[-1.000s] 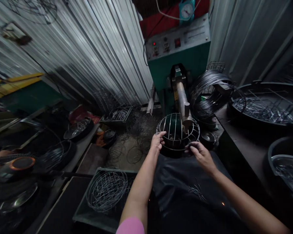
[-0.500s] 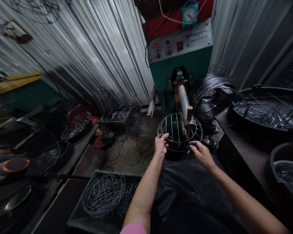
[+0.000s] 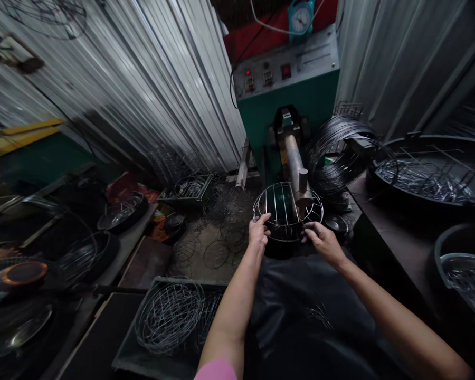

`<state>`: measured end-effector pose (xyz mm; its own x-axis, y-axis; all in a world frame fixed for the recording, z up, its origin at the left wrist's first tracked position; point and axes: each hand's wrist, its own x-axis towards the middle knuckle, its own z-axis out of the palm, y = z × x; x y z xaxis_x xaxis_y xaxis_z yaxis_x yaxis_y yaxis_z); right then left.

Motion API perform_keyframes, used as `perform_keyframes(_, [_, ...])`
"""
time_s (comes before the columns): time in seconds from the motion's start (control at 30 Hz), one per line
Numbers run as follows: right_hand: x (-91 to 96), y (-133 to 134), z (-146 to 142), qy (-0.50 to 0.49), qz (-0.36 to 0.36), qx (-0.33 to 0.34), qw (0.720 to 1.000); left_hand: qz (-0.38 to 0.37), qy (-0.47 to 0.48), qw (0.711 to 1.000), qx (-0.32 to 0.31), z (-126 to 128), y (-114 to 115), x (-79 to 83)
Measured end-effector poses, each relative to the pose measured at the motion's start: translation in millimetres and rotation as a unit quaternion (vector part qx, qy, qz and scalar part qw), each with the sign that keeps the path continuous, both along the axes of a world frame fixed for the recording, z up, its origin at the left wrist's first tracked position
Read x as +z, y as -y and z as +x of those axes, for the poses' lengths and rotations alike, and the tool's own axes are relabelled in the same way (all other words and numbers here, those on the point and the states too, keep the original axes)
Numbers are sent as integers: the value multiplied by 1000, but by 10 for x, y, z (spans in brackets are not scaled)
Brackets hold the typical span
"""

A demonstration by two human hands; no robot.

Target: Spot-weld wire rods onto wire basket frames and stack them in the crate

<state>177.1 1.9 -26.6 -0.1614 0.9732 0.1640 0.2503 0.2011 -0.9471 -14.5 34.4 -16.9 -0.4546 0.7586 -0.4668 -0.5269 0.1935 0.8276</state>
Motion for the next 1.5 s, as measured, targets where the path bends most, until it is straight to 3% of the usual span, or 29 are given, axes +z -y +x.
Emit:
perform_keyframes(0.27, [40,-30,-38,-31,-24,-3,999,-12,1,1000,-1,17,-19,-12])
perform_keyframes(0.5, [-55,-18,14,-49,-28,0,998,-43,-12,999,14,53,19,14])
perform_keyframes(0.77, [-21,-41,-26,-4,-18,-24,1000,-66,-6,997,36,122,75,29])
perform_keyframes(0.9, [-31,208,159,48,50,-70,995,-66,5,998,-3,22,132,24])
perform_keyframes(1.0, [-265,570,458,136,78,-28,987,-96,32,994,-50,-167,128,23])
perform_keyframes(1.1, [-604,919,652,273,0,123,954,-137,27,987,-83,-347,15,38])
perform_keyframes(1.2, [-847,1112,603,424,-79,217,876,-126,10,983,-132,-408,-123,48])
perform_keyframes(1.27, [-918,1159,490,484,-74,238,839,-100,-5,985,-140,-389,-157,42])
perform_keyframes(1.33, [-941,1180,386,514,-36,253,819,-79,-13,988,-131,-355,-126,20])
perform_keyframes(1.5, [-917,1247,334,539,-23,261,801,-59,12,994,-87,-303,106,-45])
